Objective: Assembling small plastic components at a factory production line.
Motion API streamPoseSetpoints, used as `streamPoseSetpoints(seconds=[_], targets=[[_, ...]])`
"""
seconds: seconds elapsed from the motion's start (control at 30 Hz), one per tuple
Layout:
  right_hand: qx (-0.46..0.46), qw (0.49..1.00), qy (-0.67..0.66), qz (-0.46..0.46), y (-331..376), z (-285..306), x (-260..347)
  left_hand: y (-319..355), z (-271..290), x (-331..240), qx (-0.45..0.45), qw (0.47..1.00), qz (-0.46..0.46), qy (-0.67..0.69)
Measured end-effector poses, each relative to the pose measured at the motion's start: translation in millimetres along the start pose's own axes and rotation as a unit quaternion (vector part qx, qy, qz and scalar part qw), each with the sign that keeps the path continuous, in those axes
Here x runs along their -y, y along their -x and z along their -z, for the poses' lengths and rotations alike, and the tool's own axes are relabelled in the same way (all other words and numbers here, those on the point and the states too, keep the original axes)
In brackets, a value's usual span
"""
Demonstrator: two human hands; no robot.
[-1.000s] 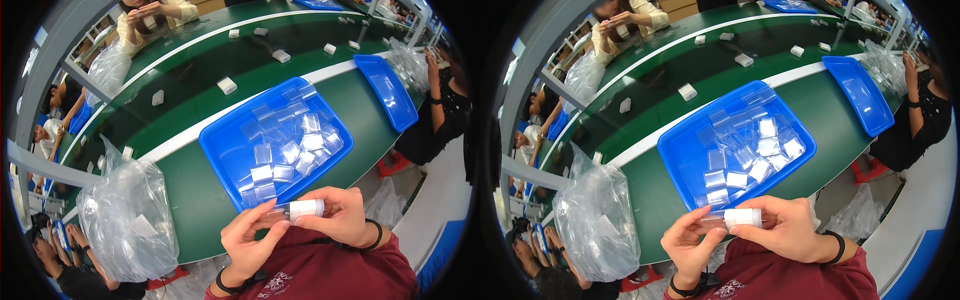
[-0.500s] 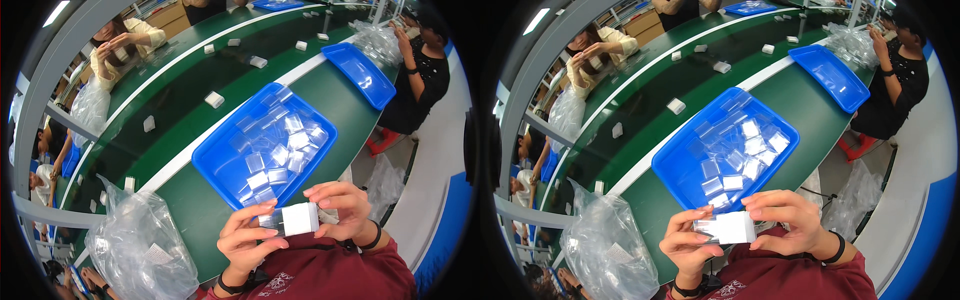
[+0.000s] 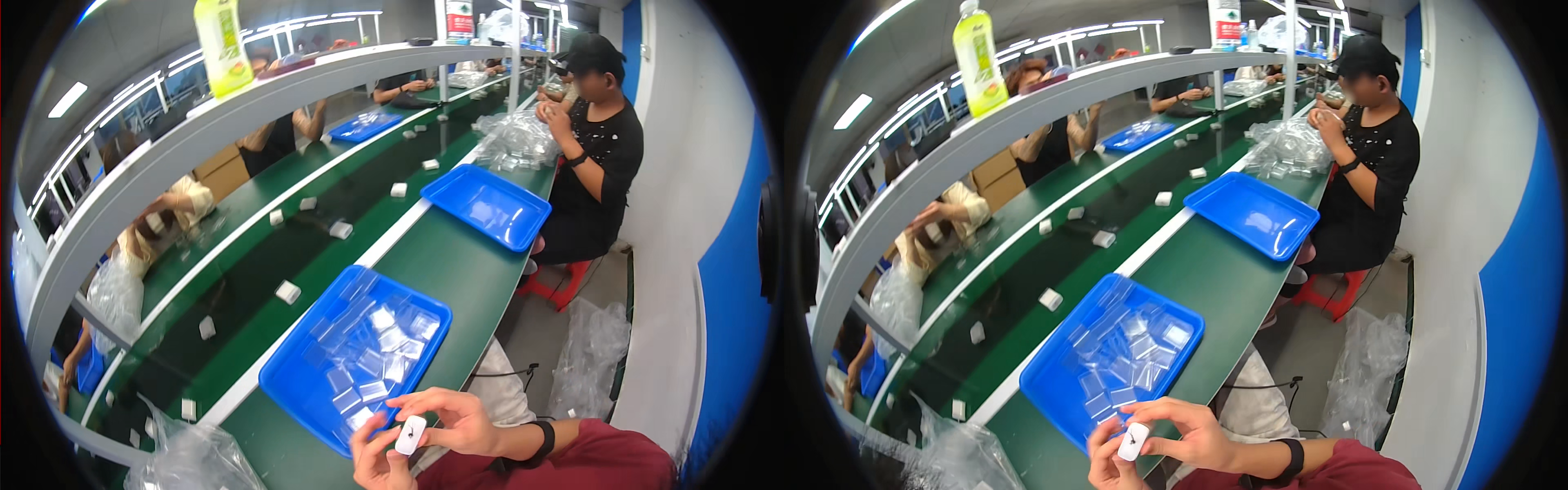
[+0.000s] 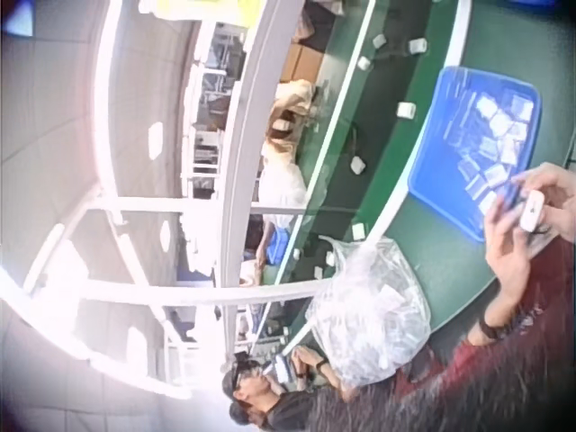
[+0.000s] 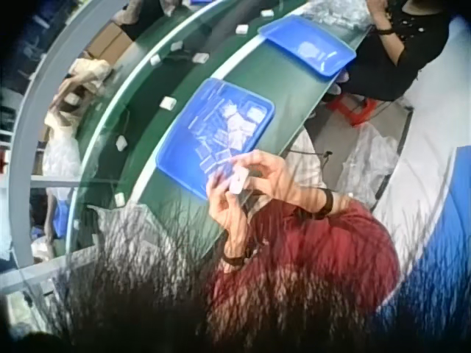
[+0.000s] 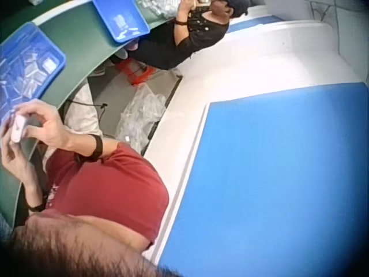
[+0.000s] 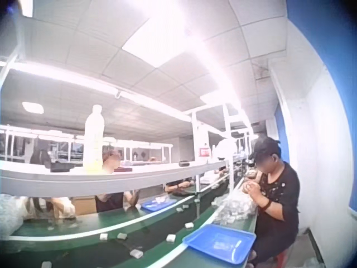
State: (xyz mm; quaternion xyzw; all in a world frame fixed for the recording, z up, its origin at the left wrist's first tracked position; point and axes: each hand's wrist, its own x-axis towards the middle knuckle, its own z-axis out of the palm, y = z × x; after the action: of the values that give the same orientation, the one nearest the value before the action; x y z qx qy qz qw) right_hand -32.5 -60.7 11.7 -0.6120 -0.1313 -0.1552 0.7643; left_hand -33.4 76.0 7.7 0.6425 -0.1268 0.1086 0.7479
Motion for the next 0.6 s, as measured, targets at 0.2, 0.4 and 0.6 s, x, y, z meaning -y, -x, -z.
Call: streamPoseSetpoints(seconds=[0.2,0.4,0.6], targets=[[0.035,0.944,0.301,0.131,-4,36,33,-28,5,-15,0.156,0.985,0.073,-0.01],[-0.028,0.967,0.003,0.253,-27,41,20,-40,-31,-23,0.084,0.959,0.256,0.091],[-0.109,0.916,-0.337,0.187,-41,36,12,-50,-54,6,0.086,0.973,0.111,0.183]])
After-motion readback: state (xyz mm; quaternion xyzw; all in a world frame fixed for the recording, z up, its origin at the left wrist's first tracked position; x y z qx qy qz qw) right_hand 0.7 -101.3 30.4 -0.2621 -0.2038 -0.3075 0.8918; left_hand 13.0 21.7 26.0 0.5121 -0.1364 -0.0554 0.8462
